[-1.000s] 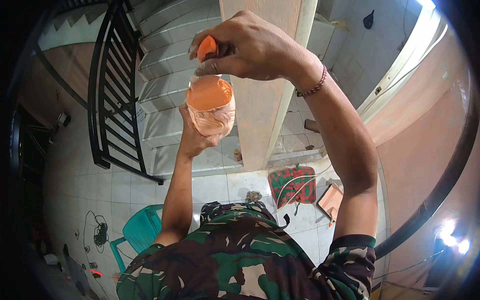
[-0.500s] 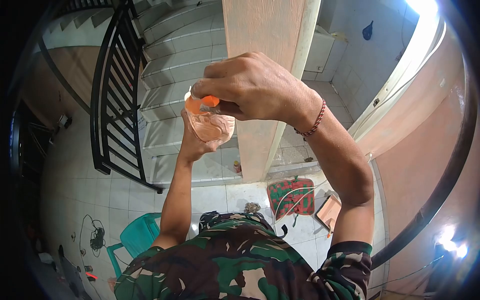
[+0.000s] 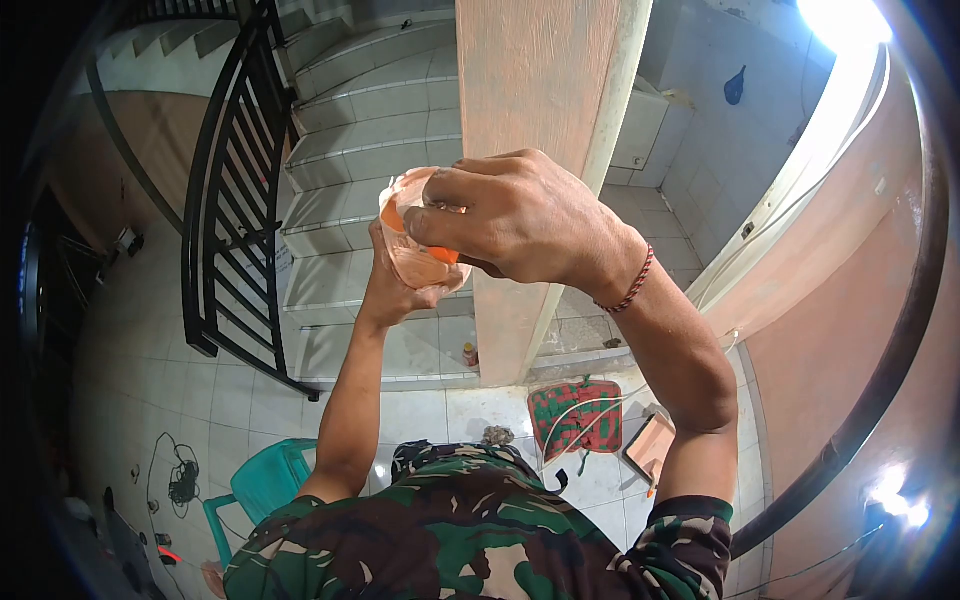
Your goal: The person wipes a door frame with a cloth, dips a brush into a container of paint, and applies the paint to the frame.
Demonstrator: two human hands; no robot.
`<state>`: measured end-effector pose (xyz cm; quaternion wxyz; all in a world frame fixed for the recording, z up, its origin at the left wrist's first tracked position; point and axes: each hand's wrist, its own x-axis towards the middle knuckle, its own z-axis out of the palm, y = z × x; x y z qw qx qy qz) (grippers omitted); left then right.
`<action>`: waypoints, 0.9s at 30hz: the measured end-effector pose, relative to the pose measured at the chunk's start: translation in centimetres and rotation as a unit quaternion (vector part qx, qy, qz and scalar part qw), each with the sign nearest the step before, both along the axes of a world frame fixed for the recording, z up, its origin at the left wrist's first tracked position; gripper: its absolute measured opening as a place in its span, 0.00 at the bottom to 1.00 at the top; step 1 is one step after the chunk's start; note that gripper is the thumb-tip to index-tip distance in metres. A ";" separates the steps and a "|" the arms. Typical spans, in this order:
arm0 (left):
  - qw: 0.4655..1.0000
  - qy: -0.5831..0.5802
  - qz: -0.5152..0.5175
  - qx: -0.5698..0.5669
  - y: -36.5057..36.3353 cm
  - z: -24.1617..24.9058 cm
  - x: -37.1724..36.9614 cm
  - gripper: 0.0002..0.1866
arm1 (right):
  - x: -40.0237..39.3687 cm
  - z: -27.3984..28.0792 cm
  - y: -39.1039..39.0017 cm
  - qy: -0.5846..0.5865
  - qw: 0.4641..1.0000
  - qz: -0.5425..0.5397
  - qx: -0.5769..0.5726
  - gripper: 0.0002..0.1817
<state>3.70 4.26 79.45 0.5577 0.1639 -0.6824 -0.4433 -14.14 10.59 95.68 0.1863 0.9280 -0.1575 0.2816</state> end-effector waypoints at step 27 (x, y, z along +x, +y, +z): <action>0.965 -0.104 0.232 -0.060 0.2 -2.7 -0.9 0.49 | -1.4 -3.2 -8.0 -0.367 0.766 -0.051 0.525 0.14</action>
